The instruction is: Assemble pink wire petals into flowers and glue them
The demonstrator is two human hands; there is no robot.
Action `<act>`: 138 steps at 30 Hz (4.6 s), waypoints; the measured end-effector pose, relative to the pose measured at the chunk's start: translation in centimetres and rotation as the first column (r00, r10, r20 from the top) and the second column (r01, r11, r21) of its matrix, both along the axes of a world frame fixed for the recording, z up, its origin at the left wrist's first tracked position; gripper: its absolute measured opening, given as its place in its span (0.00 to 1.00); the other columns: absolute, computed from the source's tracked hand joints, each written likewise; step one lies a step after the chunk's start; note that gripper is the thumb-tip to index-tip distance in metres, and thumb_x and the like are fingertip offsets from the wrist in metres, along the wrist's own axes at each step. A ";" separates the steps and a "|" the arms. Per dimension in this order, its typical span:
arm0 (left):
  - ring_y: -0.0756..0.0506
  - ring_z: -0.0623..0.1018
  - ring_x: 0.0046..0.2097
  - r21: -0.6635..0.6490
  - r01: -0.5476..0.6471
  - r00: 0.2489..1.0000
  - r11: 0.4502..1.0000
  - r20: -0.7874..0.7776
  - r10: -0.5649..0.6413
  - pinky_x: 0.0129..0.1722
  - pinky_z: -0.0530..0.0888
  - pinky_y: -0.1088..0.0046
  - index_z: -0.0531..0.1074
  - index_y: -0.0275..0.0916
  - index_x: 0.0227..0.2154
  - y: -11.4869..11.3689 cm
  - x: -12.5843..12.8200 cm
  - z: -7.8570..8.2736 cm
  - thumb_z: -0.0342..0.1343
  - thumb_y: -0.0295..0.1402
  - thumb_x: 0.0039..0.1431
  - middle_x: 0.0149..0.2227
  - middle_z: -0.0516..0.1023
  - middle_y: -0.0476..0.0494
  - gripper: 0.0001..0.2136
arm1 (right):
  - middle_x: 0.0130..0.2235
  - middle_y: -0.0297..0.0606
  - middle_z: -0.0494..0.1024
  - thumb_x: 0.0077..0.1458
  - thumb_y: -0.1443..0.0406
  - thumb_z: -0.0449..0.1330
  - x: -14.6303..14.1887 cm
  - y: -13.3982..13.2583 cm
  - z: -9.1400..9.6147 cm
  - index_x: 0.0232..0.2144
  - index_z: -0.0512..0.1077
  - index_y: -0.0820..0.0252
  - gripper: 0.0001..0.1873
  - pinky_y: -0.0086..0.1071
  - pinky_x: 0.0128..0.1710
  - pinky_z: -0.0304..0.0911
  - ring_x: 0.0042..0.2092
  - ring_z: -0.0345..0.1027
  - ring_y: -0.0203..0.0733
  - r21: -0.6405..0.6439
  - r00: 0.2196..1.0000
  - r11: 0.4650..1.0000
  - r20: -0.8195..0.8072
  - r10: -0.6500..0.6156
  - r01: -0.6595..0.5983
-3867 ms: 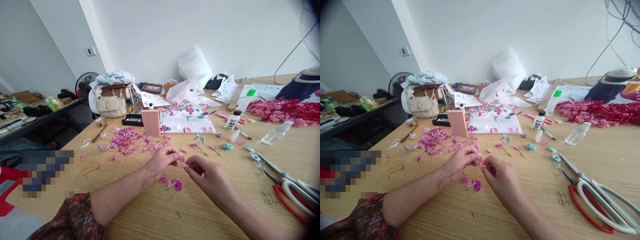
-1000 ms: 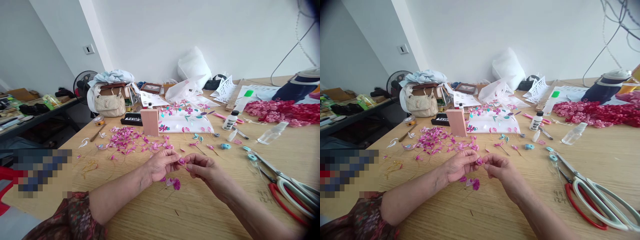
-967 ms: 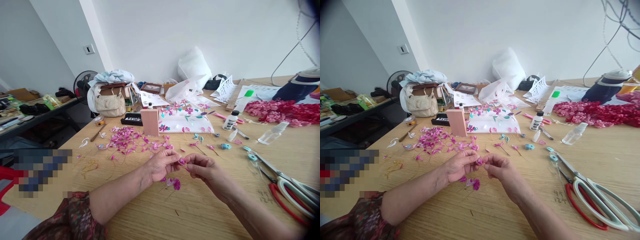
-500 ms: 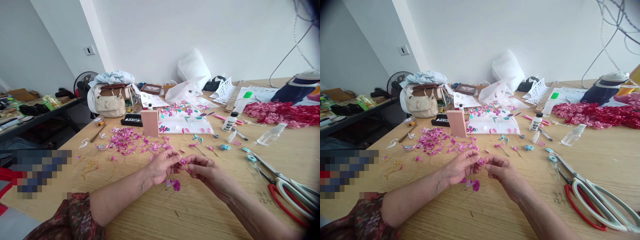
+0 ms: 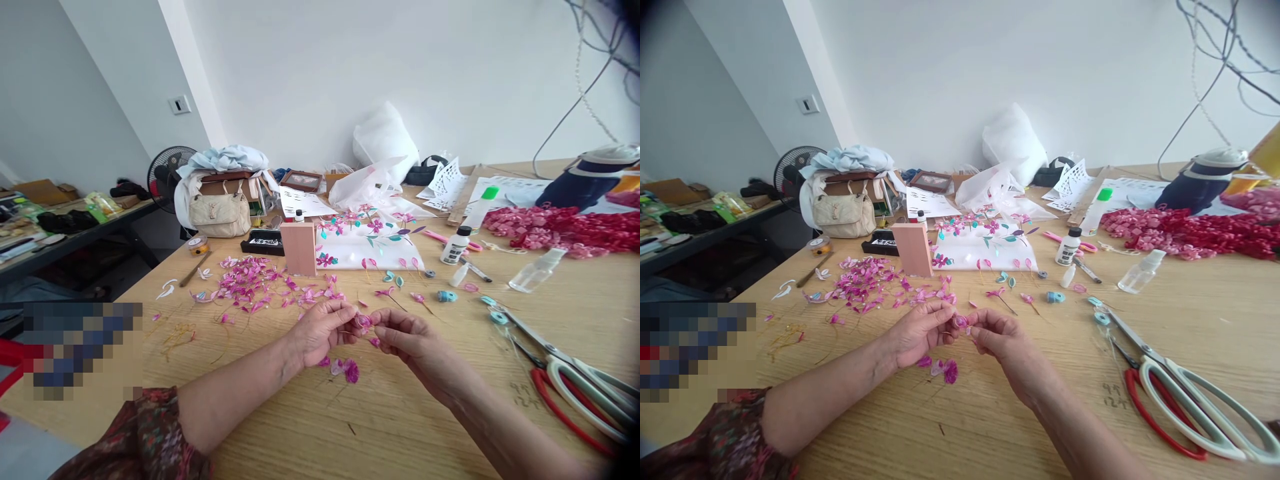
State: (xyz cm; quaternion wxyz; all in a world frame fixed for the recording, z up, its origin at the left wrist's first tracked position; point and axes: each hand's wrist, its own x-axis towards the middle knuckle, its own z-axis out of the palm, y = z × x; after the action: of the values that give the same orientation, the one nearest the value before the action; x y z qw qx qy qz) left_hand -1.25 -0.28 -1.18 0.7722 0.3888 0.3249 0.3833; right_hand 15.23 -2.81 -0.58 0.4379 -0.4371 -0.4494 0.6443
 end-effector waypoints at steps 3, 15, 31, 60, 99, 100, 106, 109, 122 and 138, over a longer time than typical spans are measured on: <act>0.53 0.71 0.28 0.002 0.009 1.000 1.000 -0.012 -0.009 0.29 0.66 0.78 0.69 0.33 0.26 0.1 -0.1 0.0 0.62 0.38 0.43 0.25 0.72 0.46 0.13 | 0.28 0.32 0.73 0.39 0.65 0.64 0.0 0.0 0.1 0.26 0.75 0.58 0.06 0.28 0.28 0.54 0.28 0.60 0.33 0.002 1.000 1.000 0.017 -0.021 0.021; 0.54 0.71 0.26 0.008 -0.009 0.998 1.000 -0.061 0.010 0.30 0.65 0.77 0.73 0.32 0.24 0.3 0.1 -0.2 0.66 0.34 0.37 0.23 0.72 0.48 0.12 | 0.27 0.31 0.70 0.38 0.64 0.64 0.1 0.0 -0.1 0.24 0.74 0.58 0.06 0.29 0.27 0.53 0.25 0.55 0.31 -0.021 1.000 1.000 0.022 -0.011 0.012; 0.53 0.71 0.26 0.020 0.002 0.998 1.000 -0.061 -0.001 0.30 0.66 0.77 0.75 0.32 0.25 0.4 0.1 -0.3 0.65 0.34 0.38 0.24 0.74 0.46 0.11 | 0.26 0.31 0.70 0.37 0.64 0.65 0.5 0.1 -0.1 0.24 0.74 0.59 0.07 0.28 0.26 0.54 0.23 0.54 0.30 -0.041 1.000 0.999 0.004 -0.022 0.022; 0.54 0.71 0.28 0.037 0.028 0.996 0.999 -0.086 -0.025 0.30 0.65 0.79 0.75 0.33 0.28 0.3 0.3 -0.8 0.62 0.32 0.43 0.26 0.74 0.47 0.09 | 0.24 0.29 0.69 0.37 0.65 0.65 0.8 0.3 -0.2 0.24 0.73 0.61 0.08 0.27 0.24 0.48 0.24 0.53 0.30 -0.103 0.999 0.994 -0.020 0.032 -0.033; 0.56 0.72 0.26 -0.170 0.009 0.991 0.985 0.131 0.013 0.28 0.68 0.83 0.73 0.29 0.29 0.0 0.5 -0.4 0.61 0.26 0.45 0.25 0.73 0.47 0.08 | 0.27 0.34 0.65 0.55 0.70 0.50 1.2 0.9 -2.3 0.40 0.69 0.56 0.12 0.30 0.27 0.57 0.30 0.61 0.38 0.725 0.737 0.642 0.573 -0.358 -0.252; 0.56 0.72 0.26 -0.173 0.012 0.991 0.985 0.134 0.012 0.27 0.67 0.84 0.73 0.29 0.29 0.0 0.5 -0.5 0.61 0.26 0.45 0.25 0.73 0.47 0.07 | 0.27 0.34 0.65 0.55 0.70 0.50 1.2 0.9 -2.3 0.40 0.69 0.55 0.12 0.30 0.27 0.57 0.30 0.61 0.38 0.729 0.739 0.638 0.569 -0.362 -0.248; 0.56 0.72 0.25 -0.220 0.006 0.990 0.976 0.141 0.025 0.28 0.68 0.84 0.73 0.29 0.28 0.0 0.5 -0.6 0.61 0.25 0.45 0.25 0.73 0.47 0.06 | 0.25 0.34 0.64 0.55 0.70 0.48 1.0 0.8 -2.2 0.39 0.69 0.54 0.13 0.31 0.26 0.57 0.28 0.60 0.39 0.709 0.726 0.660 0.588 -0.358 -0.249; 0.56 0.72 0.26 -0.232 -0.006 0.990 0.973 0.134 0.038 0.29 0.68 0.83 0.73 0.30 0.28 0.1 0.5 -0.6 0.61 0.26 0.45 0.26 0.74 0.47 0.06 | 0.26 0.35 0.64 0.55 0.69 0.48 0.9 0.7 -2.1 0.37 0.68 0.53 0.11 0.32 0.26 0.57 0.28 0.60 0.39 0.685 0.715 0.683 0.609 -0.343 -0.255; 0.56 0.72 0.26 -0.145 -0.016 0.998 0.989 0.060 0.025 0.28 0.67 0.83 0.73 0.30 0.27 0.2 0.4 -0.6 0.63 0.28 0.43 0.25 0.73 0.47 0.08 | 0.21 0.32 0.67 0.44 0.59 0.59 0.3 0.9 -1.6 0.27 0.67 0.57 0.08 0.32 0.25 0.57 0.24 0.60 0.38 0.275 0.933 0.961 0.338 -0.124 0.028; 0.55 0.70 0.26 -0.051 0.036 0.998 0.998 -0.043 -0.038 0.29 0.65 0.79 0.74 0.32 0.28 0.7 0.0 -0.8 0.64 0.33 0.41 0.26 0.73 0.47 0.11 | 0.21 0.31 0.68 0.38 0.61 0.65 0.4 0.5 -1.3 0.21 0.72 0.61 0.09 0.27 0.22 0.49 0.22 0.54 0.31 -0.017 0.998 1.000 0.057 -0.015 0.016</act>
State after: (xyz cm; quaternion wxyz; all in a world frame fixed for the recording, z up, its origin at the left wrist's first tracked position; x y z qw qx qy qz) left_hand -1.25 0.40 -1.99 0.7814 0.3834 0.3443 0.3519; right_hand 15.64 -2.27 -1.91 0.4264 -0.4625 -0.4525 0.6321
